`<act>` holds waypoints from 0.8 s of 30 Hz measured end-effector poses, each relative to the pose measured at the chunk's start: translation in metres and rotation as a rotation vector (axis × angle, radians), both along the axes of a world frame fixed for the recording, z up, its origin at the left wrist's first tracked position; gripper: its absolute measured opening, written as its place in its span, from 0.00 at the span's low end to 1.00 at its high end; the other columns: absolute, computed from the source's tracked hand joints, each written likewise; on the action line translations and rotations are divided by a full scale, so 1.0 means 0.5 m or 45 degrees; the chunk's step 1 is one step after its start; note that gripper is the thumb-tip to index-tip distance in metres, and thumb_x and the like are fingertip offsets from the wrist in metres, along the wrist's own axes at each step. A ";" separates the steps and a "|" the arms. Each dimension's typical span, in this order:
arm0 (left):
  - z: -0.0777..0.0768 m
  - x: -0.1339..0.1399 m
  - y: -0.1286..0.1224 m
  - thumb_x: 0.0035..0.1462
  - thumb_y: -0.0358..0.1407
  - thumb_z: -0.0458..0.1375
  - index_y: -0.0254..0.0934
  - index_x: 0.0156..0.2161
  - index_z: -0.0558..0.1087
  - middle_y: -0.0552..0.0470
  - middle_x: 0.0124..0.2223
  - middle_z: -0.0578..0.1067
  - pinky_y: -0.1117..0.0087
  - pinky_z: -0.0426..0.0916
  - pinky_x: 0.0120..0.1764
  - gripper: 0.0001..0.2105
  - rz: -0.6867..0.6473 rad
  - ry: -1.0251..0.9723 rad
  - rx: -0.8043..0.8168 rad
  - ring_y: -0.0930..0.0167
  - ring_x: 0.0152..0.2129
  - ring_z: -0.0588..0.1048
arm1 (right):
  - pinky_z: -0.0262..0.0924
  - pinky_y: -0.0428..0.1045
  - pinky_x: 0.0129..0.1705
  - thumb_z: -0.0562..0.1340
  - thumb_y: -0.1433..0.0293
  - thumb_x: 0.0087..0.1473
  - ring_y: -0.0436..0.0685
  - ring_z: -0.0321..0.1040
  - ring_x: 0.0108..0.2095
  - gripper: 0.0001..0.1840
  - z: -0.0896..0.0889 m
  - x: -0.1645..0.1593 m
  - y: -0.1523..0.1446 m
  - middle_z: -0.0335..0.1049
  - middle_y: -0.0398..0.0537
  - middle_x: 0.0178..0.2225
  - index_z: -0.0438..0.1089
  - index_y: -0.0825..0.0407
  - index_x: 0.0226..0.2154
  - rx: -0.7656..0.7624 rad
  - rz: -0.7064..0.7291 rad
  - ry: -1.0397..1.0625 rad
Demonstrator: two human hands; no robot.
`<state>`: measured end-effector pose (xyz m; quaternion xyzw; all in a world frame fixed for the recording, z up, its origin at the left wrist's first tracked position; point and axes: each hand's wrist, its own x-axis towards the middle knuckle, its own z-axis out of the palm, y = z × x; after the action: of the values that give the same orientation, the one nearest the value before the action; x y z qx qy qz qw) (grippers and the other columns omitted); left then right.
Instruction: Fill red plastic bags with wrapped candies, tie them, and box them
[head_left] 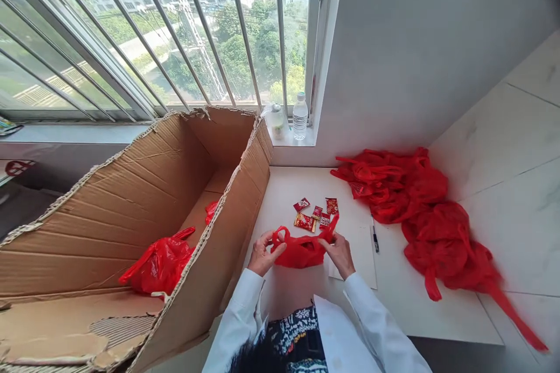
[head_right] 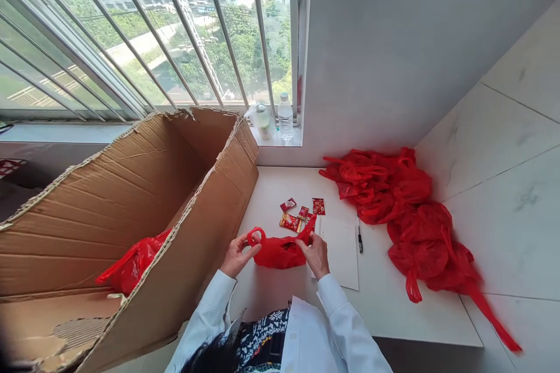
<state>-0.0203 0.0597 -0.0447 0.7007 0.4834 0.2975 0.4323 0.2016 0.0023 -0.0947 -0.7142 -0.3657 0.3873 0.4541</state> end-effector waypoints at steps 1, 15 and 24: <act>0.010 0.002 -0.008 0.49 0.38 0.55 0.36 0.27 0.69 0.54 0.28 0.70 0.72 0.66 0.34 0.07 -0.030 0.019 0.022 0.72 0.28 0.70 | 0.57 0.48 0.32 0.63 0.60 0.41 0.57 0.65 0.28 0.13 0.008 0.001 0.000 0.73 0.48 0.26 0.72 0.53 0.25 0.005 -0.018 0.034; 0.072 -0.052 -0.065 0.53 0.36 0.55 0.40 0.33 0.77 0.54 0.25 0.73 0.73 0.63 0.26 0.08 0.209 0.120 0.157 0.73 0.19 0.68 | 0.58 0.46 0.32 0.66 0.60 0.40 0.52 0.66 0.30 0.16 0.071 0.057 -0.050 0.73 0.46 0.30 0.72 0.53 0.31 0.070 -0.091 0.503; 0.007 -0.018 -0.115 0.49 0.46 0.61 0.37 0.39 0.73 0.47 0.37 0.77 0.69 0.71 0.35 0.16 0.178 -0.293 -0.247 0.67 0.33 0.76 | 0.62 0.48 0.37 0.64 0.60 0.45 0.52 0.67 0.33 0.20 0.090 0.077 -0.106 0.70 0.47 0.36 0.67 0.52 0.41 0.024 -0.026 0.393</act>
<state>-0.0293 0.0024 -0.0409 0.5816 0.5048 0.3572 0.5285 0.2398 -0.0505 -0.0498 -0.6455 -0.2878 0.4844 0.5155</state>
